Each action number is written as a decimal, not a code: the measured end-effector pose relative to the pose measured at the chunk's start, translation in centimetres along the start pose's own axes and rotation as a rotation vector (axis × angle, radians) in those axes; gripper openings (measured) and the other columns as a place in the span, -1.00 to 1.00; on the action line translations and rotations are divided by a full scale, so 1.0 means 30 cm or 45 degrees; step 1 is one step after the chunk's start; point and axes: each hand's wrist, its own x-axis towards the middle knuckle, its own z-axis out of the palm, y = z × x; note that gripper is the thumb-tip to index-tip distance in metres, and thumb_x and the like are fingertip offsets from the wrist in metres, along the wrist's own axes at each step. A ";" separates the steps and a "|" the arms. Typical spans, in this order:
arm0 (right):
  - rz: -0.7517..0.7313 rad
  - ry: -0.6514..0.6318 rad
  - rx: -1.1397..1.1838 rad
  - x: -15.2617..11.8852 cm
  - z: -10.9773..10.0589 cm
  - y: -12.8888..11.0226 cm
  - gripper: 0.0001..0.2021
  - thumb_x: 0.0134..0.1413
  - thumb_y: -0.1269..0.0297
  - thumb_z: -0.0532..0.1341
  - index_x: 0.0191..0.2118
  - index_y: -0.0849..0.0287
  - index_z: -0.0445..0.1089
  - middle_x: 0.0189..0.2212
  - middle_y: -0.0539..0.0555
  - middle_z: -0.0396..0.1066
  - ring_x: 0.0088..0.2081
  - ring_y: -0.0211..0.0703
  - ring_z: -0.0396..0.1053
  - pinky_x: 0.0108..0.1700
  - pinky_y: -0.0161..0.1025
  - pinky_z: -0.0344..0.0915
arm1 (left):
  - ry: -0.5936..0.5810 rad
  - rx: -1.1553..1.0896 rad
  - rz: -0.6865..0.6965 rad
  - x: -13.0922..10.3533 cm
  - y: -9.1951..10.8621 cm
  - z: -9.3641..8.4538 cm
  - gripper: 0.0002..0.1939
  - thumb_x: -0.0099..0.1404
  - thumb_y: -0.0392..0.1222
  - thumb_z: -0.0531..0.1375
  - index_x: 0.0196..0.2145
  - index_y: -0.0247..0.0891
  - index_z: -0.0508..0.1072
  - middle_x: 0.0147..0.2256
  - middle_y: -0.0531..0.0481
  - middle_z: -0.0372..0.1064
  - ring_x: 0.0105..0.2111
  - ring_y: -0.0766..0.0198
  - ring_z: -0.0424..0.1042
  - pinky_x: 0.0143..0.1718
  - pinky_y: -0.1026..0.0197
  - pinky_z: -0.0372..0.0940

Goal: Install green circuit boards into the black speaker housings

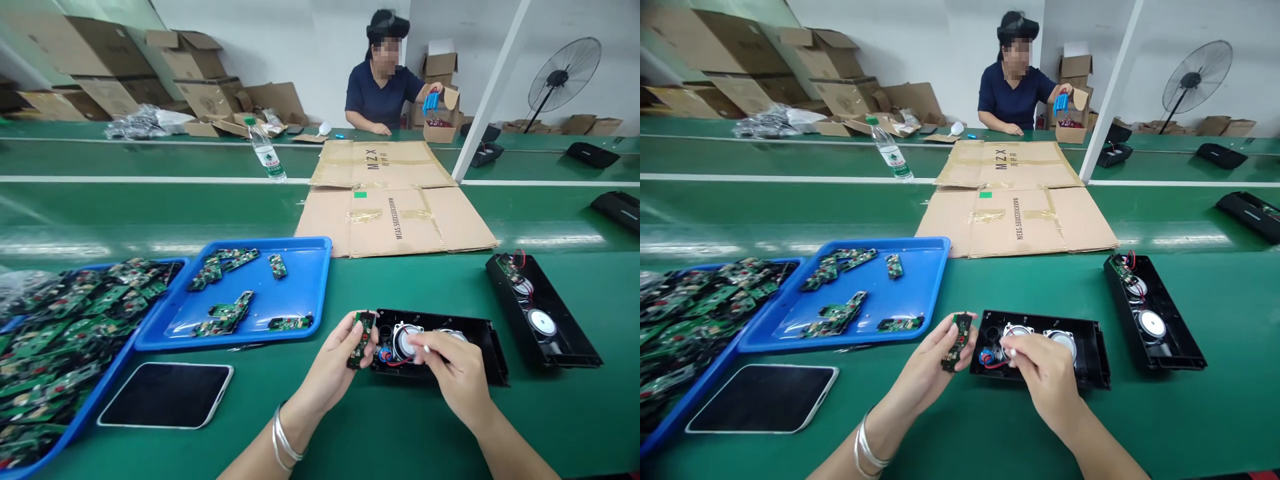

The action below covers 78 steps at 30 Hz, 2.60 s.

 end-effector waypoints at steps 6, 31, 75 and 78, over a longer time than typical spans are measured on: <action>-0.102 0.004 -0.249 -0.001 0.042 -0.018 -0.87 0.14 0.36 0.13 -0.36 0.17 0.42 -0.57 -0.02 0.41 -0.58 -0.30 0.31 -0.52 -0.35 0.26 | 0.009 -0.025 -0.019 -0.021 -0.009 0.021 -0.66 0.21 -0.13 0.18 -0.07 -0.29 0.41 -0.38 -0.06 0.36 -0.45 0.36 0.23 -0.39 0.32 0.18; 0.018 -0.078 -0.126 -0.009 0.059 -0.053 -0.80 0.09 0.40 0.06 -0.54 0.18 0.22 -0.68 -0.09 0.15 -0.59 -0.33 0.11 -0.45 -0.30 0.13 | -0.341 0.343 0.026 -0.045 -0.004 0.005 -0.67 0.13 -0.19 0.26 -0.11 -0.13 0.46 -0.16 -0.07 0.45 -0.17 0.15 0.40 -0.06 0.11 0.25; 0.268 -0.082 -0.491 -0.080 -0.124 0.090 -0.91 0.13 0.33 0.14 -0.28 0.15 0.38 -0.37 0.04 0.41 -0.32 -0.14 0.35 -0.29 -0.21 0.31 | 0.208 0.994 0.015 -0.048 -0.121 0.145 -0.67 0.21 -0.05 0.14 -0.09 -0.16 0.20 -0.34 -0.05 0.47 -0.34 0.12 0.50 -0.33 0.20 0.35; 0.221 0.008 -0.577 -0.095 -0.108 0.105 -0.91 0.12 0.30 0.17 -0.36 0.17 0.37 -0.41 0.04 0.41 -0.34 -0.14 0.33 -0.33 -0.22 0.25 | 0.206 1.076 0.131 -0.032 -0.139 0.149 -0.70 0.22 -0.09 0.14 -0.09 -0.14 0.26 -0.42 0.00 0.47 -0.37 0.11 0.51 -0.40 0.24 0.33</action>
